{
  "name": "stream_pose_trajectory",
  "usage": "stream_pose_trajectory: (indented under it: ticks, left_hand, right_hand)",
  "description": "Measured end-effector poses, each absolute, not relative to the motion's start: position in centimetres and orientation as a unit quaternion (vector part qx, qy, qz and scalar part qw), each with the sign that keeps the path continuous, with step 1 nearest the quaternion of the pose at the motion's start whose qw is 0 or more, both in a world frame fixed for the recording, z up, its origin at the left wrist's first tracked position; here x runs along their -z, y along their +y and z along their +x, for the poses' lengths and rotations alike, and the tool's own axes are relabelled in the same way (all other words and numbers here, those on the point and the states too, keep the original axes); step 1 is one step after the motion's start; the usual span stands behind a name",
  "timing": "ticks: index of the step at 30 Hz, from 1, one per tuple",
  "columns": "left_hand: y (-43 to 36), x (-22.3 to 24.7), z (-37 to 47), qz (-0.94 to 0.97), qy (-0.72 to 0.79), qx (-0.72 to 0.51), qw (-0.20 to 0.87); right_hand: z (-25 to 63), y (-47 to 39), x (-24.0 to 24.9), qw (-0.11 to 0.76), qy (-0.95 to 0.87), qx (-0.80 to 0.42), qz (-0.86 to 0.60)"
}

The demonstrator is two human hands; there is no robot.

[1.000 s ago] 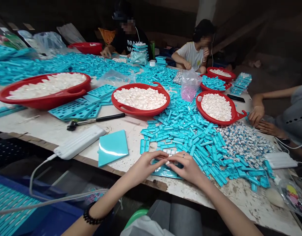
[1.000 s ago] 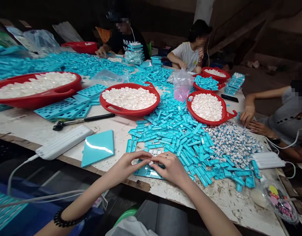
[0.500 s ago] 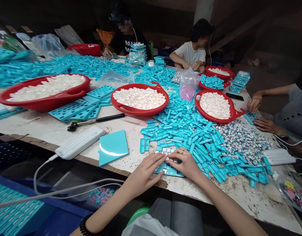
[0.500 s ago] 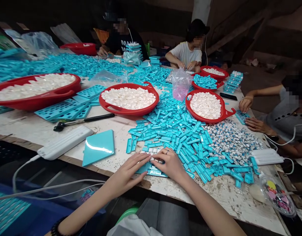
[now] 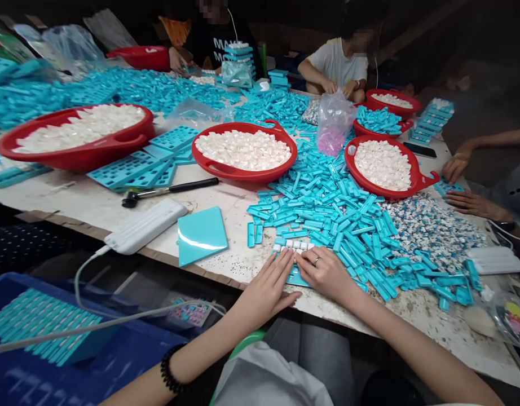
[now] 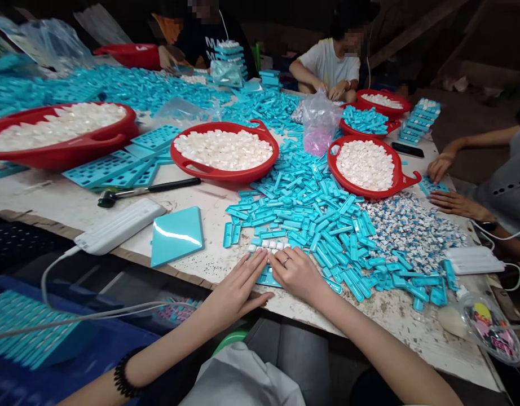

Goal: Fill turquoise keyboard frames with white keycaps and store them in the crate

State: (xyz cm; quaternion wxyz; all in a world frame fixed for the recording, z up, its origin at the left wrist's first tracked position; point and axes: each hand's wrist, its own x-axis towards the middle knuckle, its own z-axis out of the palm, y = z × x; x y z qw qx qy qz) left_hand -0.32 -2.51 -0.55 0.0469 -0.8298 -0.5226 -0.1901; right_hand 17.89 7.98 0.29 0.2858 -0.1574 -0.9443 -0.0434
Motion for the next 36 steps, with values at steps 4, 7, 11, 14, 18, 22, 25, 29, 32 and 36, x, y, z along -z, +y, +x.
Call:
stream_pose_trajectory:
  ticks: [4, 7, 11, 14, 18, 22, 25, 29, 32, 36]
  left_hand:
    - [-2.3, 0.7, 0.2, -0.823, -0.53, 0.186, 0.083]
    - [-2.3, 0.6, 0.5, -0.819, -0.535, 0.184, 0.091]
    - [-2.3, 0.3, 0.7, -0.826, -0.528, 0.167, 0.102]
    - [-2.5, 0.2, 0.9, -0.822, -0.538, 0.153, 0.112]
    - [-2.7, 0.3, 1.3, -0.816, -0.552, 0.137, 0.107]
    - [-2.8, 0.4, 1.5, -0.814, -0.555, 0.118, 0.125]
    - [-2.9, 0.6, 1.8, -0.805, -0.567, 0.114, 0.132]
    - [-3.0, 0.7, 2.2, -0.796, -0.576, 0.105, 0.151]
    - [-2.9, 0.7, 2.4, -0.793, -0.581, 0.088, 0.163]
    - [-2.7, 0.9, 2.1, -0.788, -0.59, 0.078, 0.157]
  right_hand:
    - [18.0, 7.7, -0.4, 0.274, -0.95, 0.07, -0.136]
    - [18.0, 7.4, -0.4, 0.257, -0.954, 0.078, -0.134]
    - [18.0, 7.1, -0.4, 0.223, -0.962, 0.07, -0.14]
    - [18.1, 7.1, -0.4, 0.218, -0.964, 0.059, -0.137]
    - [18.3, 7.2, -0.3, 0.226, -0.962, 0.045, -0.147]
    - [18.4, 7.2, -0.2, 0.225, -0.963, 0.039, -0.145]
    - [18.4, 7.2, -0.1, 0.232, -0.961, 0.052, -0.139]
    - [18.4, 7.1, -0.1, 0.226, -0.962, 0.071, -0.138]
    - [18.4, 7.1, -0.4, 0.213, -0.964, 0.089, -0.129]
    - [18.4, 7.2, -0.9, 0.171, -0.973, 0.122, -0.096]
